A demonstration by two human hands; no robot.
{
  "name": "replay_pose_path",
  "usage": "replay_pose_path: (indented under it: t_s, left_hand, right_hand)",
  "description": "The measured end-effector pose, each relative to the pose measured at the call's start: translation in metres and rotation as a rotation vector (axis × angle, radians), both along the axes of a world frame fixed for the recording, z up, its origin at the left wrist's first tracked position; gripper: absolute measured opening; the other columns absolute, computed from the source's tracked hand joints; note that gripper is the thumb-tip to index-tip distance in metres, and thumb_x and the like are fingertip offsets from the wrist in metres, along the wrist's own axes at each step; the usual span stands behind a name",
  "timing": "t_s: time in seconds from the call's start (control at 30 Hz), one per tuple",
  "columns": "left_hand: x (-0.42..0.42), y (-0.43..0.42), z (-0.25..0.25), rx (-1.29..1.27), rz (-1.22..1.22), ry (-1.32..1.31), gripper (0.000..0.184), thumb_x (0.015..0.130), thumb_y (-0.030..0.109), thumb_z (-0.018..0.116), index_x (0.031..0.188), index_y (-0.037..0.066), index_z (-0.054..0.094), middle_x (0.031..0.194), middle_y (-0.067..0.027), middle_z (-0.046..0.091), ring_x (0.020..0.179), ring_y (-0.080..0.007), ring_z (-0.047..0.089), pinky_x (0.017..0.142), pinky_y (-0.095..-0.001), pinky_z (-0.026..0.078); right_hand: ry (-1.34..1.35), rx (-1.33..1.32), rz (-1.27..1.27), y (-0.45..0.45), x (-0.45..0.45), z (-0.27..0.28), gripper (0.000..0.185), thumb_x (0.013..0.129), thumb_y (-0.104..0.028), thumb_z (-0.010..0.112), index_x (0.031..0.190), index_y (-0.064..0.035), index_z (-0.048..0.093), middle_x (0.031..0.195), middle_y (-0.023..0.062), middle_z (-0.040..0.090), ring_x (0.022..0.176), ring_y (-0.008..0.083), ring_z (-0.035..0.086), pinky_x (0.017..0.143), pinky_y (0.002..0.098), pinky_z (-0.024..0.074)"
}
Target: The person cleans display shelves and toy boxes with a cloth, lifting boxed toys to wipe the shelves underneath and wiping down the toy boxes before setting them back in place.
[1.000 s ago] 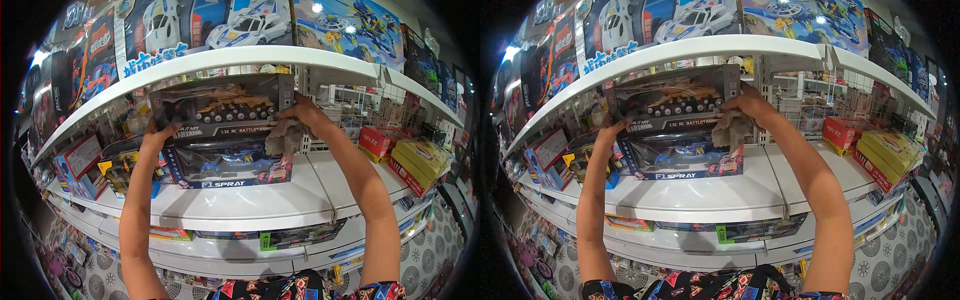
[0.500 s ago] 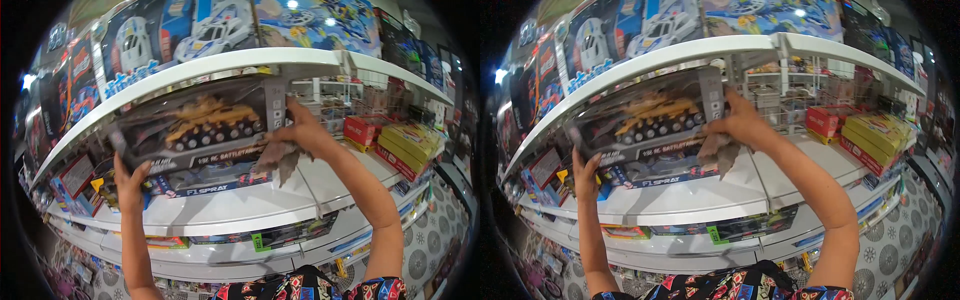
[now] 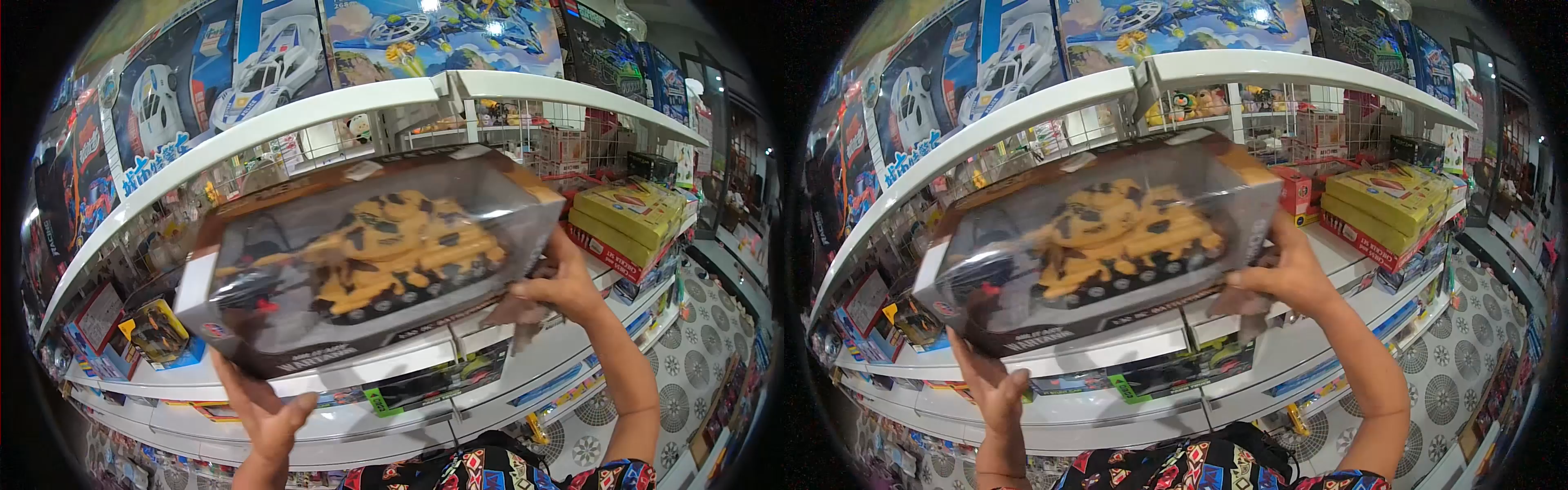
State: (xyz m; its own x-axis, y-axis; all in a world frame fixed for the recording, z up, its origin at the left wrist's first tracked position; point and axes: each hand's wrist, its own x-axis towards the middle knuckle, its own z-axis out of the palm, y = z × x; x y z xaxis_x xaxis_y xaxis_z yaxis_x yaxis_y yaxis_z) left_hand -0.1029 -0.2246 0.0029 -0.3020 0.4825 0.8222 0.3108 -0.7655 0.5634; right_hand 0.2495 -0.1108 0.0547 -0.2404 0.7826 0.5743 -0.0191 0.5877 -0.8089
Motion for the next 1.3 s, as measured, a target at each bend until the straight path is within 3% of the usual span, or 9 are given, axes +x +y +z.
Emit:
replay_pose_path:
  t_s: [0.1, 0.17, 0.33, 0.43, 0.53, 0.73, 0.87, 0.97, 1.3]
  left_hand:
    - [0.041, 0.011, -0.005, -0.079, -0.157, 0.025, 0.125, 0.054, 0.015, 0.083, 0.145, -0.004, 0.000, 0.142, -0.0191, 0.023, 0.132, -0.0298, 0.027, 0.111, -0.0381, 0.017]
    - [0.061, 0.028, -0.002, -0.158, -0.188, 0.191, 0.121, 0.060, 0.022, 0.083, 0.144, -0.005, 0.000, 0.140, -0.0198, 0.025, 0.130, -0.0308, 0.028, 0.110, -0.0390, 0.019]
    - [0.115, 0.083, -0.027, -0.262, -0.012, 0.299, 0.116, 0.065, 0.024, 0.081, 0.144, -0.007, 0.003, 0.141, -0.0221, 0.028, 0.132, -0.0300, 0.028, 0.110, -0.0369, 0.020]
    - [0.134, 0.109, -0.033, -0.315, 0.034, 0.327, 0.115, 0.068, 0.034, 0.079, 0.141, -0.010, 0.002, 0.137, -0.0291, 0.024, 0.131, -0.0404, 0.026, 0.109, -0.0426, 0.023]
    - [0.137, 0.129, -0.036, -0.371, 0.022, 0.338, 0.114, 0.069, 0.034, 0.078, 0.141, -0.012, 0.002, 0.139, -0.0322, 0.022, 0.132, -0.0428, 0.026, 0.109, -0.0407, 0.025]
    - [0.121, 0.139, -0.028, -0.537, -0.019, 0.352, 0.116, 0.070, 0.033, 0.077, 0.140, -0.014, -0.002, 0.145, -0.0366, 0.014, 0.137, -0.0406, 0.023, 0.110, -0.0364, 0.024]
    - [0.114, 0.139, -0.042, -0.417, 0.036, 0.230, 0.116, 0.069, 0.022, 0.080, 0.143, -0.009, -0.004, 0.145, -0.0256, 0.022, 0.134, -0.0315, 0.027, 0.110, -0.0355, 0.024]
    - [0.104, 0.146, -0.047, -0.425, -0.040, 0.238, 0.121, 0.069, 0.030, 0.078, 0.141, -0.012, -0.010, 0.145, -0.0345, 0.017, 0.136, -0.0364, 0.025, 0.110, -0.0343, 0.024]
    - [0.087, 0.174, -0.038, -0.575, 0.071, 0.525, 0.123, 0.070, 0.038, 0.077, 0.138, -0.016, -0.010, 0.141, -0.0373, 0.025, 0.133, -0.0393, 0.033, 0.109, -0.0344, 0.028]
  right_hand:
    - [-0.006, 0.039, -0.141, 0.008, 0.045, -0.010, 0.082, 0.061, -0.011, 0.079, 0.133, -0.0021, 0.040, 0.124, 0.0107, 0.053, 0.114, 0.0219, 0.050, 0.100, 0.0345, 0.0379]
    - [-0.024, 0.009, -0.177, 0.013, 0.073, -0.010, 0.077, 0.060, -0.010, 0.077, 0.129, -0.0016, 0.045, 0.121, 0.0097, 0.055, 0.113, 0.0219, 0.051, 0.099, 0.0340, 0.0373]
    - [0.017, -0.203, -0.181, 0.040, 0.127, -0.017, 0.069, 0.067, 0.007, 0.067, 0.132, -0.0022, 0.044, 0.121, 0.0088, 0.057, 0.112, 0.0218, 0.052, 0.099, 0.0334, 0.0384]
    - [-0.052, -0.252, -0.220, 0.069, 0.147, -0.025, 0.068, 0.069, 0.007, 0.066, 0.133, -0.0039, 0.044, 0.120, 0.0082, 0.058, 0.110, 0.0217, 0.054, 0.096, 0.0331, 0.0411]
    - [-0.111, -0.247, -0.230, 0.087, 0.150, -0.024, 0.065, 0.069, 0.006, 0.067, 0.130, -0.0052, 0.047, 0.114, 0.0069, 0.060, 0.102, 0.0190, 0.056, 0.090, 0.0314, 0.0447]
    - [-0.102, -0.177, -0.181, 0.092, 0.143, -0.030, 0.059, 0.068, 0.005, 0.067, 0.124, -0.0036, 0.051, 0.108, 0.0055, 0.060, 0.099, 0.0176, 0.056, 0.090, 0.0302, 0.0443]
    - [-0.110, -0.066, -0.171, 0.102, 0.139, -0.055, 0.062, 0.066, 0.001, 0.073, 0.124, -0.0029, 0.051, 0.117, 0.0072, 0.058, 0.109, 0.0192, 0.052, 0.098, 0.0318, 0.0376]
    - [-0.098, -0.068, -0.162, 0.106, 0.128, -0.053, 0.063, 0.067, 0.000, 0.073, 0.125, -0.0029, 0.050, 0.119, 0.0081, 0.058, 0.111, 0.0196, 0.051, 0.099, 0.0319, 0.0361]
    - [-0.200, -0.073, -0.276, 0.143, 0.119, -0.052, 0.071, 0.069, -0.002, 0.074, 0.131, -0.0013, 0.040, 0.118, 0.0103, 0.057, 0.108, 0.0204, 0.053, 0.095, 0.0308, 0.0398]
